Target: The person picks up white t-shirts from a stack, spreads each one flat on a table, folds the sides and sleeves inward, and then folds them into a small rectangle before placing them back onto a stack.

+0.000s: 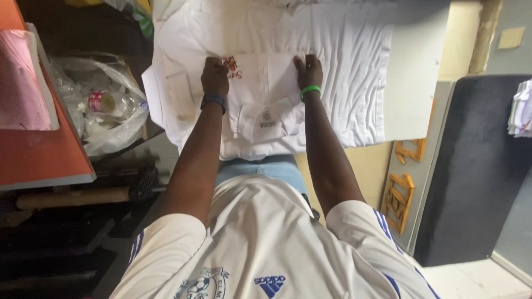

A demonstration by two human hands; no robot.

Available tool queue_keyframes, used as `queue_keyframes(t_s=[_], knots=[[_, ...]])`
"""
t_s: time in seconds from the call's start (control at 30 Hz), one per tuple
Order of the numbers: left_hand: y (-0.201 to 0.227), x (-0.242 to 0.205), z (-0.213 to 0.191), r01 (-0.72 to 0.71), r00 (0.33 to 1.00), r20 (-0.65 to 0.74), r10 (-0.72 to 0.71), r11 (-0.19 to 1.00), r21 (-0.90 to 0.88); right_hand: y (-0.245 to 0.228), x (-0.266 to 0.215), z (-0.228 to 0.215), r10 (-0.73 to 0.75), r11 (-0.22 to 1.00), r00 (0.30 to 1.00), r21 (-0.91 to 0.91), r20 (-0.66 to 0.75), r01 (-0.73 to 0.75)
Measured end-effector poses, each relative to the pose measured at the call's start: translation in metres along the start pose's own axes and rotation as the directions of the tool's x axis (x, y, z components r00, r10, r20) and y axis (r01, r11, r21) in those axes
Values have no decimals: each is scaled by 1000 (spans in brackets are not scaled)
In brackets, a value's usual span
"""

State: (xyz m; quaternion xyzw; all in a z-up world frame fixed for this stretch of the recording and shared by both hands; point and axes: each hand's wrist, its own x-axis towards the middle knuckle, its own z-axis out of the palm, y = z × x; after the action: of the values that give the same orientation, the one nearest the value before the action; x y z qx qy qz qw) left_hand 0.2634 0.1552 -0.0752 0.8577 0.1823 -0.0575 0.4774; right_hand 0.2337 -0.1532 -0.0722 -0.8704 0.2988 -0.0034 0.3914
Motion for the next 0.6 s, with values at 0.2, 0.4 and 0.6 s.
queue_keyframes(t_s=[0.2,0.4,0.6], knots=[[12,-2,-12,216,969,131,-212,976,-23,-33,-15,-23,155,984,962,-125,223,-130],[12,-59,-33,132,951,257,-170,978,160,-17,-38,-43,241,943,886,-310,395,-119],[-26,-131,-43,290,863,383,-328,944,156,-50,-84,-89,245,970,800,-136,548,-203]])
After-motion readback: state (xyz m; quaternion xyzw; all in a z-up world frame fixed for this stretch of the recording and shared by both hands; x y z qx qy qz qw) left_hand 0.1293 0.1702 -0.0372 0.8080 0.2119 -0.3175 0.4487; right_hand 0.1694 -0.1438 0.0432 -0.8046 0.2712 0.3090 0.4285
